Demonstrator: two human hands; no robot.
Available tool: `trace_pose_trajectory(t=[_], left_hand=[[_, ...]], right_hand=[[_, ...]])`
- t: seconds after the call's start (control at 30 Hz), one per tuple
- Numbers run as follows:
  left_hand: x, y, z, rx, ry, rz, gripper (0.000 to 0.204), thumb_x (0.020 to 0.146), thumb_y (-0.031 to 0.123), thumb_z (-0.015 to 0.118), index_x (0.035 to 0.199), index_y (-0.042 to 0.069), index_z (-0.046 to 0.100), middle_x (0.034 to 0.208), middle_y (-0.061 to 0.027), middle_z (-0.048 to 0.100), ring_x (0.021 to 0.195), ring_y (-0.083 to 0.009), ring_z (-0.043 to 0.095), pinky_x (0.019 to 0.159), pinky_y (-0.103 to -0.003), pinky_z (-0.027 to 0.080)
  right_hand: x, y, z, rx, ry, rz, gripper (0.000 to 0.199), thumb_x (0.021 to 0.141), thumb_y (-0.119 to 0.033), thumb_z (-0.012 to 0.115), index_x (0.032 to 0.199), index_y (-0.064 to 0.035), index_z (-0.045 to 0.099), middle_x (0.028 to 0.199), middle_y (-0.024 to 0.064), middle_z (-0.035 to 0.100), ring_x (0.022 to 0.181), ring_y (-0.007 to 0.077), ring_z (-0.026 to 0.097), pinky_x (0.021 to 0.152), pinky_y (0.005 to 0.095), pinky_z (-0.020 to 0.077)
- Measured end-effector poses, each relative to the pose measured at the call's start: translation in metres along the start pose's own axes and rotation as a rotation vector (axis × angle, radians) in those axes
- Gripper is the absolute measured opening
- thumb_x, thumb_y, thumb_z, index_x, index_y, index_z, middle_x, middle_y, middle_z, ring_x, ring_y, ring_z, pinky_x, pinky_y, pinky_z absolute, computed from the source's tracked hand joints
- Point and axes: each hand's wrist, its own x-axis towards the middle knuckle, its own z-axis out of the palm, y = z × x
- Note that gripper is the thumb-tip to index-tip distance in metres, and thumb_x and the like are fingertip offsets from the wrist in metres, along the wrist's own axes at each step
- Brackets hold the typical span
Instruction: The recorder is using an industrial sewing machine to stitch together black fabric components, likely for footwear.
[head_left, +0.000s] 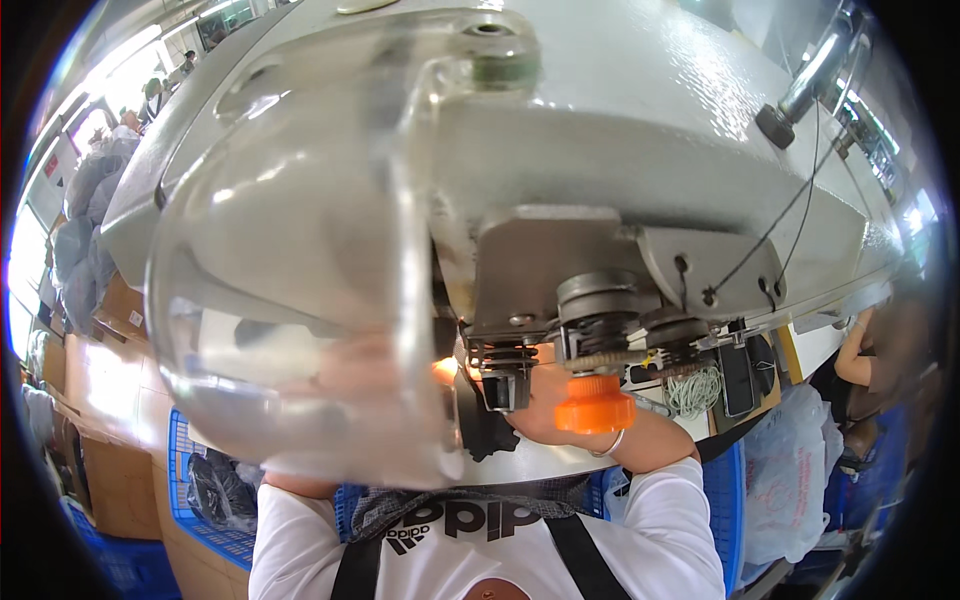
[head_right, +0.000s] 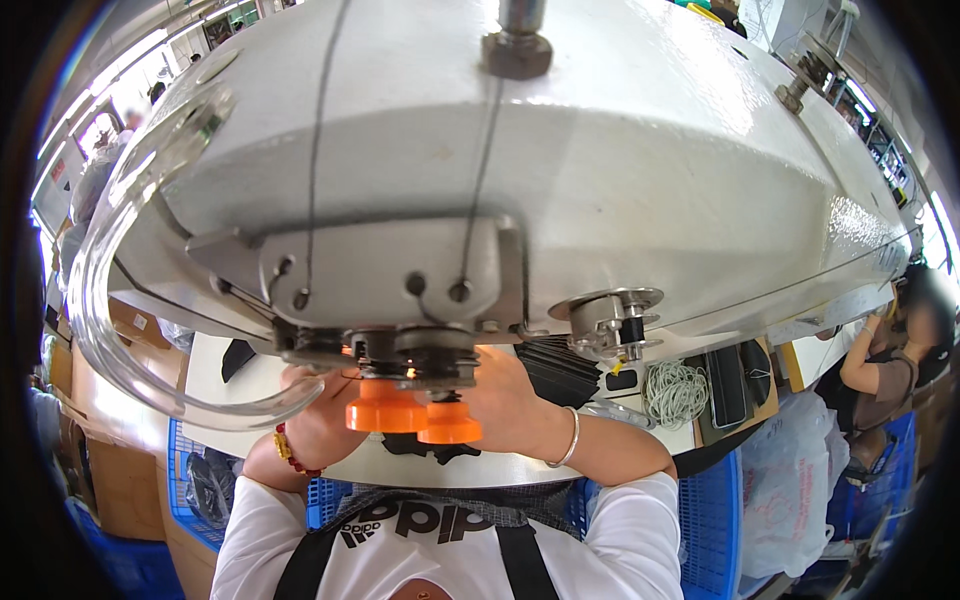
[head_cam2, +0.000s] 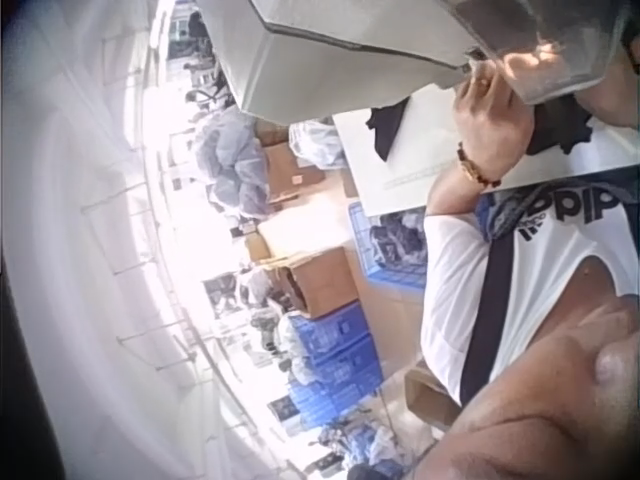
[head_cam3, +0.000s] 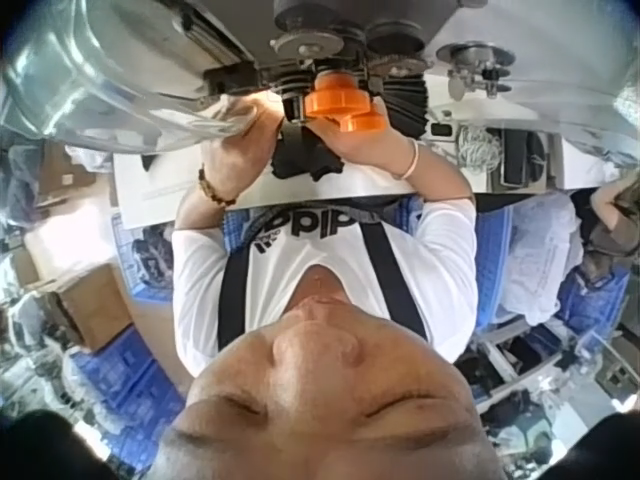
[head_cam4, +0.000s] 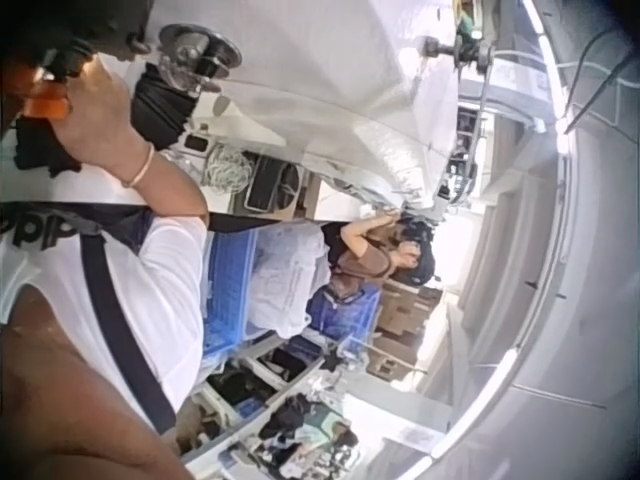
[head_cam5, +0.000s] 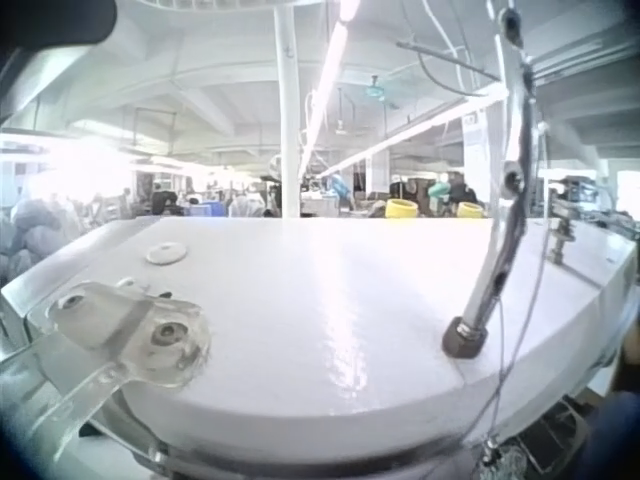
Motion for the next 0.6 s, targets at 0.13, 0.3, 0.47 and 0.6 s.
trace_pose_trajectory(t=[0.13, 0.3, 0.47, 0.6], left_hand=[[0.007, -0.006, 0.008, -0.159, 0.114, 0.006, 0.027, 0.057, 0.009, 0.069, 0.084, 0.008, 0.068, 0.080, -0.0040, 0.063, 0.064, -0.0222, 0.060, 0.053, -0.035, 0.045], [-0.004, -0.005, 0.009, -0.109, 0.011, -0.130, 0.025, 0.059, 0.009, 0.069, 0.083, 0.008, 0.068, 0.082, -0.0049, 0.063, 0.066, -0.0227, 0.060, 0.055, -0.036, 0.045], [-0.007, -0.005, 0.008, -0.007, 0.022, -0.084, 0.020, 0.064, 0.009, 0.069, 0.084, 0.010, 0.069, 0.084, -0.0045, 0.063, 0.073, -0.0221, 0.060, 0.060, -0.036, 0.045], [-0.008, -0.006, 0.011, -0.057, 0.022, -0.097, 0.020, 0.064, 0.008, 0.069, 0.084, 0.010, 0.069, 0.083, -0.0036, 0.063, 0.076, -0.0217, 0.059, 0.063, -0.036, 0.044]], right_hand=[[-0.003, 0.008, 0.011, 0.101, 0.144, 0.009, 0.030, 0.065, -0.025, 0.075, 0.089, -0.0115, 0.065, 0.089, 0.0040, 0.064, 0.076, 0.0250, 0.062, 0.061, 0.0356, 0.0485], [-0.003, 0.016, 0.011, 0.197, 0.180, 0.015, 0.030, 0.065, -0.025, 0.075, 0.090, -0.0115, 0.065, 0.091, 0.0036, 0.065, 0.074, 0.0243, 0.062, 0.060, 0.0347, 0.0488], [-0.003, 0.018, 0.011, 0.224, 0.135, 0.045, 0.030, 0.065, -0.024, 0.075, 0.091, -0.0117, 0.066, 0.091, 0.0034, 0.065, 0.073, 0.0240, 0.062, 0.059, 0.0345, 0.0489], [-0.004, 0.019, 0.013, 0.250, 0.111, 0.074, 0.030, 0.066, -0.024, 0.075, 0.091, -0.0119, 0.066, 0.091, 0.0032, 0.065, 0.072, 0.0237, 0.062, 0.059, 0.0343, 0.0490]])
